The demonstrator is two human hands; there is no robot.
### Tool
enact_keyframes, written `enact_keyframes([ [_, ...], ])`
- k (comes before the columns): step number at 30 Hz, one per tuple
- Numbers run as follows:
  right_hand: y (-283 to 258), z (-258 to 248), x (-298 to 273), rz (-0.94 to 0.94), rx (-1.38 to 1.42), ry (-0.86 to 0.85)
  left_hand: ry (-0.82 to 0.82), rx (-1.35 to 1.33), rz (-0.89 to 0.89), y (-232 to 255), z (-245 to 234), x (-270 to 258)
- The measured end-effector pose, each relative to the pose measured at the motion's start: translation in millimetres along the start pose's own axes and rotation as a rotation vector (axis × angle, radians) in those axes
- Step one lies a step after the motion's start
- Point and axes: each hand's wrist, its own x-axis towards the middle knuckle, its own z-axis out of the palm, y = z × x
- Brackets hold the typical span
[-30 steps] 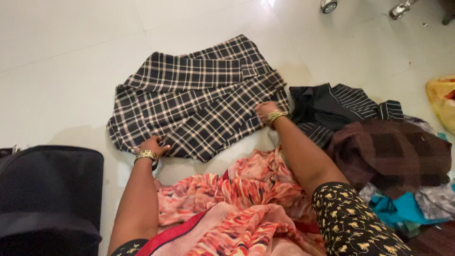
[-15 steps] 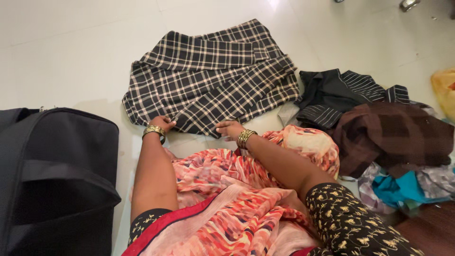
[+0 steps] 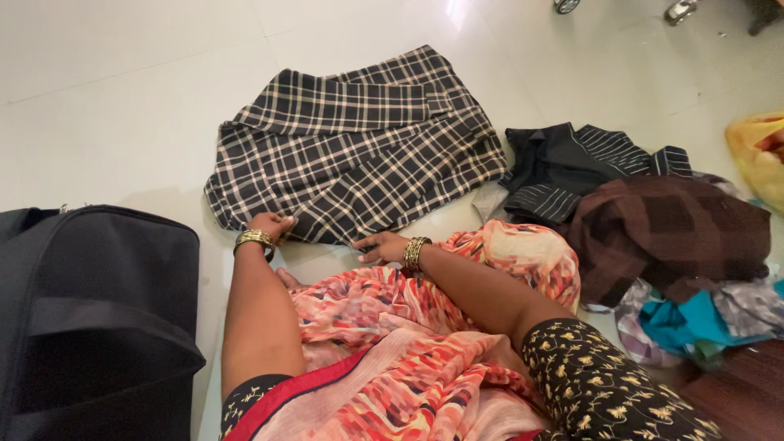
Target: The person buttons a checkered shirt, spreads it out on the floor, and folds it into a square shape.
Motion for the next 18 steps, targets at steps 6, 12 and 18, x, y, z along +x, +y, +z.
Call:
enact_keyframes([
  [6, -4, -3, -4, -0.1, -0.109, -0.068, 0.015, 0.029, 0.063, -12, -7, 9],
  [12, 5, -8, 6, -0.083, -0.232, -0.189, -0.026, 0.105, -0.006, -25, -8, 21],
  [18, 32, -12, 30, -0.285, -0.534, -0.238, 0.056, 0.337, -0.019, -18, -6, 19],
])
